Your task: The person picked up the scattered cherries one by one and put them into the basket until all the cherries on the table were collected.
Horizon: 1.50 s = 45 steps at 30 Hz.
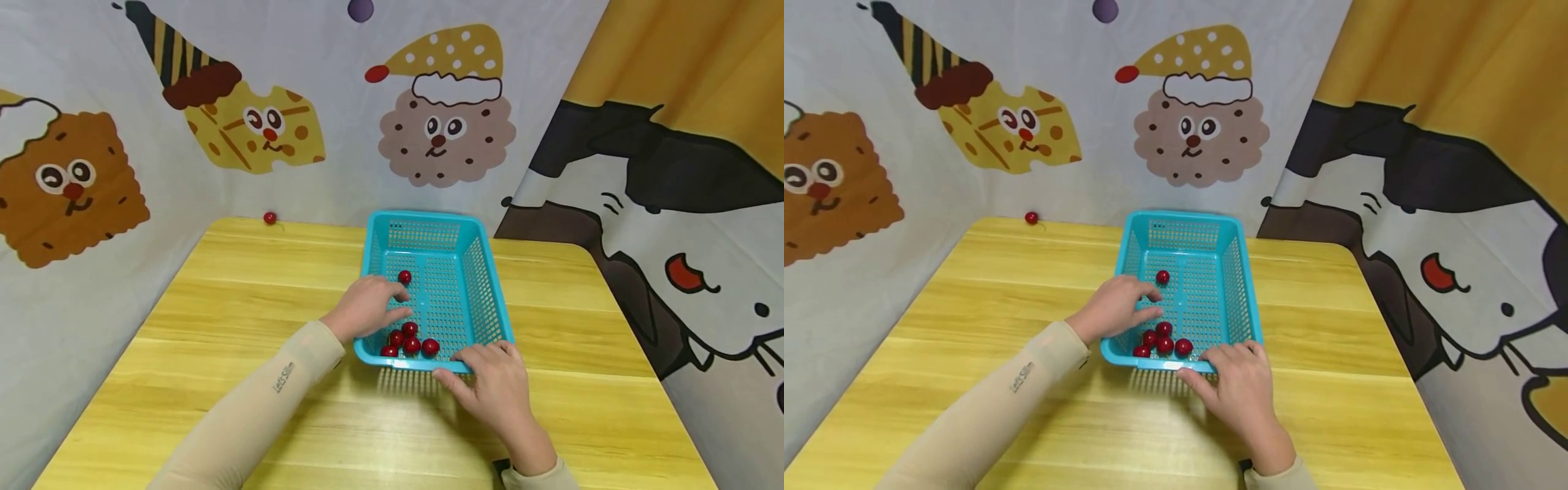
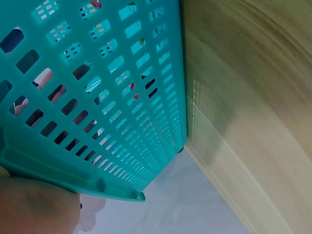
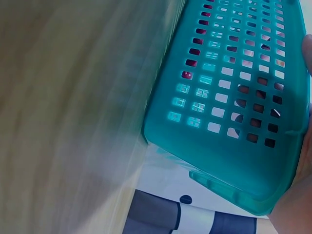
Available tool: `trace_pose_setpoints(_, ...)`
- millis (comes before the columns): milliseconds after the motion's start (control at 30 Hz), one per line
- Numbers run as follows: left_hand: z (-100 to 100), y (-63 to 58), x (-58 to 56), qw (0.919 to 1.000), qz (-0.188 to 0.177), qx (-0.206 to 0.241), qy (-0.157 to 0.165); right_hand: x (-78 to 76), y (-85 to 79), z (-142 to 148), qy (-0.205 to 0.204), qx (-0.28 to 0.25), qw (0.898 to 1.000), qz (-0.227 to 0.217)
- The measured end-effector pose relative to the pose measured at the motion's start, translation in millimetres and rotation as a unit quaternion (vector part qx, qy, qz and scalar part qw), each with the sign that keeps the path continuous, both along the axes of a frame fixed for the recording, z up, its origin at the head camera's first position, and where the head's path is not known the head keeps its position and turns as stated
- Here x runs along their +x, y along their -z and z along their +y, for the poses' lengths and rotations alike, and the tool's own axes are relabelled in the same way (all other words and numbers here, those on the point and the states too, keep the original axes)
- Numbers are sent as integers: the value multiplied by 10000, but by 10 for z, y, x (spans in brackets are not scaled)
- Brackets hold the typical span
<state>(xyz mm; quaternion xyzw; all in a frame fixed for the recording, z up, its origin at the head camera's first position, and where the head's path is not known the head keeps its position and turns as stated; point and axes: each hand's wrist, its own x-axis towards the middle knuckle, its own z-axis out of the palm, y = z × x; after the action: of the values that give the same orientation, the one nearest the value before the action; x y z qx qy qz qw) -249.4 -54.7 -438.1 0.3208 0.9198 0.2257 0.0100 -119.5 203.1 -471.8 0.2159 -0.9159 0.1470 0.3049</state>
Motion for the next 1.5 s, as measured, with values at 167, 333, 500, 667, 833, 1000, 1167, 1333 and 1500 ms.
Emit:
trace_pose_setpoints(167, 2, 14, -36, 9990, -141, 402, -156, -28, -5, 12, 43, 43, 10000, 41)
trace_pose_setpoints(333, -54, 22, -101, 9964, -98, 775, -341, -36, -3, -1, 76, 96, 9999, 88)
trace_pose_setpoints(500, -231, 7, -284, 9905, 4, 1098, -822, -18, -2, -19, 107, 94, 9999, 86)
trace_pose_setpoints(667, -575, 59, -664, 9787, -390, 1160, -1648, -24, -4, -21, 124, 62, 9999, 95)
trace_pose_setpoints(833, -900, 139, -954, 9719, -734, 403, -2200, -35, -6, -14, 112, 58, 9999, 76)
trace_pose_setpoints(1000, -1096, 277, -1077, 9695, -681, -511, -2300, -30, 14, -18, 113, 72, 9999, 58)
trace_pose_setpoints(1167, -1218, 424, -1194, 9649, -761, -933, -2333, -32, 35, -12, 144, 96, 9998, 55)
trace_pose_setpoints(1333, -1440, 547, -1347, 9593, -639, -1195, -2477, -49, 41, -4, 167, 93, 9998, 61)
trace_pose_setpoints(1500, -1720, 619, -1471, 9483, -701, -1282, -2818, -27, 46, 4, 188, 102, 9997, 74)
